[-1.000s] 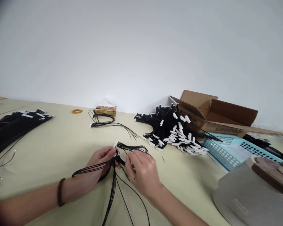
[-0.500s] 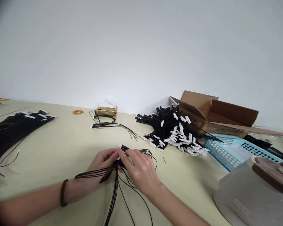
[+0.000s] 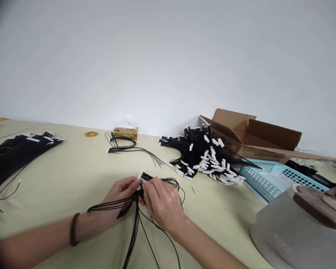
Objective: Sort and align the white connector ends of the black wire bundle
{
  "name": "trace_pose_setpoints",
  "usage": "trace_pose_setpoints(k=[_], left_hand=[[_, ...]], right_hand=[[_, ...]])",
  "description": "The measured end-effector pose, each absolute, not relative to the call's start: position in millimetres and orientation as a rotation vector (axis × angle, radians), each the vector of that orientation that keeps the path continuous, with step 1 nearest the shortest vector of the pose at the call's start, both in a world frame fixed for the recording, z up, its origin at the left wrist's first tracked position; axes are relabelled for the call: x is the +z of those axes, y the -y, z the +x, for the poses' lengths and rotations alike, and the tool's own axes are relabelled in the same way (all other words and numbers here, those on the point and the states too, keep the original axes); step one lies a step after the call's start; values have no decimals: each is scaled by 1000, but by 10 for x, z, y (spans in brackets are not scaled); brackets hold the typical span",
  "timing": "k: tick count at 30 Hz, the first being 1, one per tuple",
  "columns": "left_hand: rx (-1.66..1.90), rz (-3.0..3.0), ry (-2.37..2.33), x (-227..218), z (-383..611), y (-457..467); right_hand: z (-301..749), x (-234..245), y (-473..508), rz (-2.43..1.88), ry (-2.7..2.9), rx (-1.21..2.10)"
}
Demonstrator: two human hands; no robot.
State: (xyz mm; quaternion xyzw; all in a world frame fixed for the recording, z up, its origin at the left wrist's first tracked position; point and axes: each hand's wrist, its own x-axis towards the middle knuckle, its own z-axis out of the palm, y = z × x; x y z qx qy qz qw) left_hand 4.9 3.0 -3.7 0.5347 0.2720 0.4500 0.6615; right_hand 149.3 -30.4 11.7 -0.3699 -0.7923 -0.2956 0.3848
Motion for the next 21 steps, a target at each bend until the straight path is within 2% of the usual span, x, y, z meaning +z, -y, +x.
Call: trace_pose_setpoints(k=[10, 21], left_hand=[[1006, 1174, -534, -40, 51, -7], [1006, 1227, -639, -18, 60, -22]], right_hand=[[1472, 95, 291, -986, 2011, -785], [1537, 166, 345, -1092, 2123, -500]])
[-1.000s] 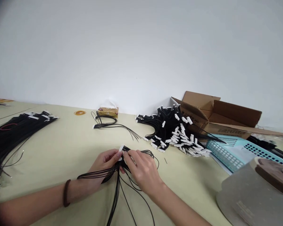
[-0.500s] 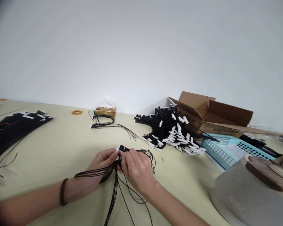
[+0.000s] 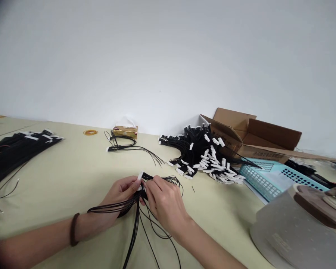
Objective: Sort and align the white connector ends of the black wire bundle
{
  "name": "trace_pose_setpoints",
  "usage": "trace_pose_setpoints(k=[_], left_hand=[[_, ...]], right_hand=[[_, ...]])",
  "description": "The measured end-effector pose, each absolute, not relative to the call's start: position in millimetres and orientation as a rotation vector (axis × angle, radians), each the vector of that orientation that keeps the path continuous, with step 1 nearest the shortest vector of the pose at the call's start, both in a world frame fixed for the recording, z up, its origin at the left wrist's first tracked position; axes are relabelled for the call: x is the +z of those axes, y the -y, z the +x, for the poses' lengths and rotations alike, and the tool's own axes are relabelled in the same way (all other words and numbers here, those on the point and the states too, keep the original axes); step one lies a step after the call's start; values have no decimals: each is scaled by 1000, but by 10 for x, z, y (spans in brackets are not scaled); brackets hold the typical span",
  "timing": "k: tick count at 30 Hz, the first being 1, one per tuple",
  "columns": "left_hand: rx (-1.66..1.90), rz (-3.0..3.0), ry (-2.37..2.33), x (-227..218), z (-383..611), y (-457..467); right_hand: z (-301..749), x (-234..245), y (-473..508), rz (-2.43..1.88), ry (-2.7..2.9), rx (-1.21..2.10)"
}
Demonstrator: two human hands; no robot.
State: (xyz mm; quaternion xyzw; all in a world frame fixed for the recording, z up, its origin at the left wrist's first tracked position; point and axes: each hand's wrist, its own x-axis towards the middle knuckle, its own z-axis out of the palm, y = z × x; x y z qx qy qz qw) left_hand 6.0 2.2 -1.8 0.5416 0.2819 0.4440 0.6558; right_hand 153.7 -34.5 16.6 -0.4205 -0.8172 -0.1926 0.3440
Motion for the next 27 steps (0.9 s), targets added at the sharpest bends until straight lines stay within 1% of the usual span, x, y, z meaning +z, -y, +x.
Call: trace_pose_setpoints(k=[13, 27], left_hand=[[992, 1397, -699, 9, 54, -39], [977, 1396, -722, -19, 54, -32]], right_hand=[[1567, 195, 380, -1191, 2187, -418], [1561, 265, 401, -1188, 2221, -527]])
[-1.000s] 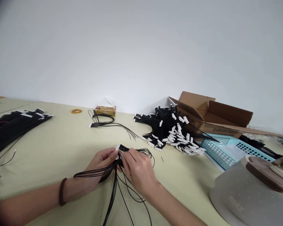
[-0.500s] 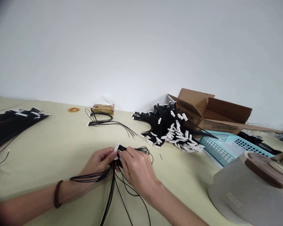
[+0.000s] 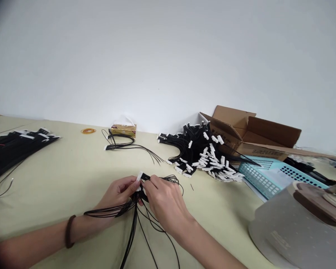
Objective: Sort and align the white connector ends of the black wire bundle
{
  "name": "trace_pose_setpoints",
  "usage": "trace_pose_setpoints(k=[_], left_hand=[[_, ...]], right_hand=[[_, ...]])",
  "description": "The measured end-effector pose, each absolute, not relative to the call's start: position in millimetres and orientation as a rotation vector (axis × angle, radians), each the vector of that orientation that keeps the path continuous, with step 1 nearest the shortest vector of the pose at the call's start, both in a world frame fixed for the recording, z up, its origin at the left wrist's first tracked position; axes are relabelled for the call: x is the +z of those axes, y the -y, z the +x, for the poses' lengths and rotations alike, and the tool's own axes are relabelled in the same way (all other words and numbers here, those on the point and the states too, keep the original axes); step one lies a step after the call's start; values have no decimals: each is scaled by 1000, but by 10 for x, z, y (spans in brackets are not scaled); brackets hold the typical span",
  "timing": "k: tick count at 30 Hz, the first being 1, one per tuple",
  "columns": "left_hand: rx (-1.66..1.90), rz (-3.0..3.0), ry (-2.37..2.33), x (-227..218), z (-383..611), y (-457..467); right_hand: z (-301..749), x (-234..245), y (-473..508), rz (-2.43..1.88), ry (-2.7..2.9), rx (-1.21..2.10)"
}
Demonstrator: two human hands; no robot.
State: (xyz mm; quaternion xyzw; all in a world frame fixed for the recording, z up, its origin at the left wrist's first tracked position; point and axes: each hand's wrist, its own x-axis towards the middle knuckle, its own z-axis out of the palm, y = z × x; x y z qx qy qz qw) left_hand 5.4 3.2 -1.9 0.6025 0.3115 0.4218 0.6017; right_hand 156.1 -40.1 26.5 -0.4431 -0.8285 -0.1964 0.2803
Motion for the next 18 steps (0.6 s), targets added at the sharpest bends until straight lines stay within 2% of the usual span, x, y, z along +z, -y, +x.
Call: trace_pose_setpoints(k=[18], left_hand=[[949, 1385, -686, 13, 50, -3]], right_hand=[[1558, 181, 387, -1055, 2194, -644]])
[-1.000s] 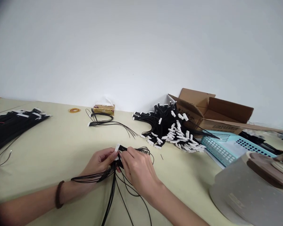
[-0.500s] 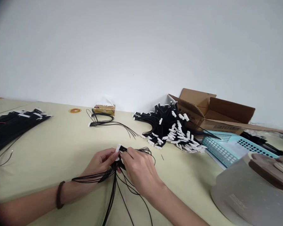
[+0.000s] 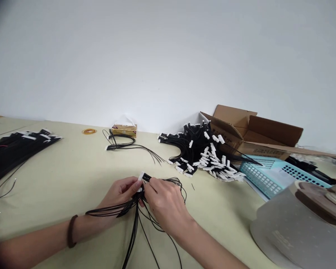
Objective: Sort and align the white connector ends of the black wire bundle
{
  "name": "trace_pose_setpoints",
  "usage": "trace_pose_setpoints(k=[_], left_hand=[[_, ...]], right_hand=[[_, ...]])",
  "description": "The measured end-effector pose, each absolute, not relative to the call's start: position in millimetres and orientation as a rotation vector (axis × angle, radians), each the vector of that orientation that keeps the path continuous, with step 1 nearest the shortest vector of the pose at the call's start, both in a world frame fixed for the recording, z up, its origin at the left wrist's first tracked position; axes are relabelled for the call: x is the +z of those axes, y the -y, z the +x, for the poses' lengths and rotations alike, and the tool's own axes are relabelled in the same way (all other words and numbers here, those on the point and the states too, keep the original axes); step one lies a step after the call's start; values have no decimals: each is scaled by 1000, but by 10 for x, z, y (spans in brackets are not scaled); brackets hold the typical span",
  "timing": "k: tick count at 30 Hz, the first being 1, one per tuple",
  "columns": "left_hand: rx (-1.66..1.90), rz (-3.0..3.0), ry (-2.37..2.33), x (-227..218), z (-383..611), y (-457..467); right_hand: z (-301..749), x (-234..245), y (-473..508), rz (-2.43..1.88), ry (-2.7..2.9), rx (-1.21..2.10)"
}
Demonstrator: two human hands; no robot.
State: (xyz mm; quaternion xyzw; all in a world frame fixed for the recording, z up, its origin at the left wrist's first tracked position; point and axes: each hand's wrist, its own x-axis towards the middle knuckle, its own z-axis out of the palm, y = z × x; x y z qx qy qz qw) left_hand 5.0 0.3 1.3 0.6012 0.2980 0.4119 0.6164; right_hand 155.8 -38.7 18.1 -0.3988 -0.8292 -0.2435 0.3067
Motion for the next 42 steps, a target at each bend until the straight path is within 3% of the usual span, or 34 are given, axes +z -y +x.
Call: trace_pose_setpoints(k=[42], left_hand=[[932, 1374, -692, 17, 48, -1]], right_hand=[[1567, 164, 413, -1055, 2166, -779]])
